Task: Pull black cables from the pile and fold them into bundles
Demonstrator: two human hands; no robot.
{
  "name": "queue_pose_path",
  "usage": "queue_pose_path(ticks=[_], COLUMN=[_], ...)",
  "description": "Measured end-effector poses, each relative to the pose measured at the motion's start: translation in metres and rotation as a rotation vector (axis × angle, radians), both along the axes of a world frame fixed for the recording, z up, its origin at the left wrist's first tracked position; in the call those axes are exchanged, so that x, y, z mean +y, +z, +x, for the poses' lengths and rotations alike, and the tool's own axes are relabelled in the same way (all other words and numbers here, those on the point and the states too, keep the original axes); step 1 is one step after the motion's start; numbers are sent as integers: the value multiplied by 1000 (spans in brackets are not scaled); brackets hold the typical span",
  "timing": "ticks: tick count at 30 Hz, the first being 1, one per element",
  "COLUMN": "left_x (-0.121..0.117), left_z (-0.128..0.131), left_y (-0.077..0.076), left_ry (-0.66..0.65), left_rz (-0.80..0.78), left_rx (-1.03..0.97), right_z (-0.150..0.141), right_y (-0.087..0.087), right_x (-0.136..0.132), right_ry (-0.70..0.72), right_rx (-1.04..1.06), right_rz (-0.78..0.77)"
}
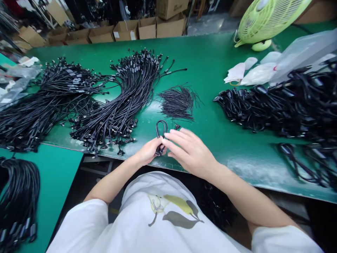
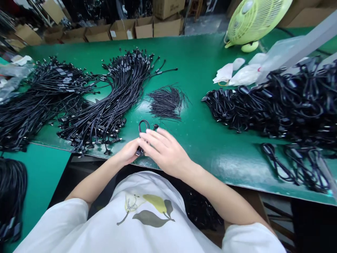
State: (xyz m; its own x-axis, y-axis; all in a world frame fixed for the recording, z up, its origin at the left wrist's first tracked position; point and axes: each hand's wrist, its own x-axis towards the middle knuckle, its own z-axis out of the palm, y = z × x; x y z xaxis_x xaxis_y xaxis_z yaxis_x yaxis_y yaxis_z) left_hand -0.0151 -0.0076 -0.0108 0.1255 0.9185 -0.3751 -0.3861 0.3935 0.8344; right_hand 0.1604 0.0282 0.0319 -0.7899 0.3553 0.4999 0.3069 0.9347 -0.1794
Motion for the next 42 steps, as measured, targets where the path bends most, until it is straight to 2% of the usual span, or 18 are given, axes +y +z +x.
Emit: queue_pose_path(ticks=[3,6,9,13,15,17,20,23,28,33,35,37,42], left_x=[-8,-18,-28,-40,-43,-43,-42,-42,-46,-42,-40,-40,-43], left_z=[2,2,0,1,0,-1,-4,-3,-1,-6,-7,-5,1], left_y=[7,12,12,13,17,24,29,24,10,17,20,17,-8], left_ry=[-212,-438,-577,-669,-722,-775,-769,-716,-731,-766,-793,-799,-582], left_rz=[94,119,74,-1,14,93,241,269,259,192,197,223,434], left_rx=[139,71,-101,-280,-250,-84,254,396,445,216,244,359,742], right_z=[1,-1,2,12,17,20,22,21,26,36,38,37,23], right_y=[5,4,2,1,1,2,3,0,-6,0,2,2,-9], right_x=[17,27,28,21,18,14,5,-9,-30,-25,-24,-26,-25], right_ry=[55,153,243,375,412,418,350,203,176,193,190,163,12], right_rx=[-218,-375,-430,-413,-426,-452,-480,-514,-602,-551,-544,-586,-797], right_rz=[172,237,203,144,103,53,23,78,100,67,11,-89,-401])
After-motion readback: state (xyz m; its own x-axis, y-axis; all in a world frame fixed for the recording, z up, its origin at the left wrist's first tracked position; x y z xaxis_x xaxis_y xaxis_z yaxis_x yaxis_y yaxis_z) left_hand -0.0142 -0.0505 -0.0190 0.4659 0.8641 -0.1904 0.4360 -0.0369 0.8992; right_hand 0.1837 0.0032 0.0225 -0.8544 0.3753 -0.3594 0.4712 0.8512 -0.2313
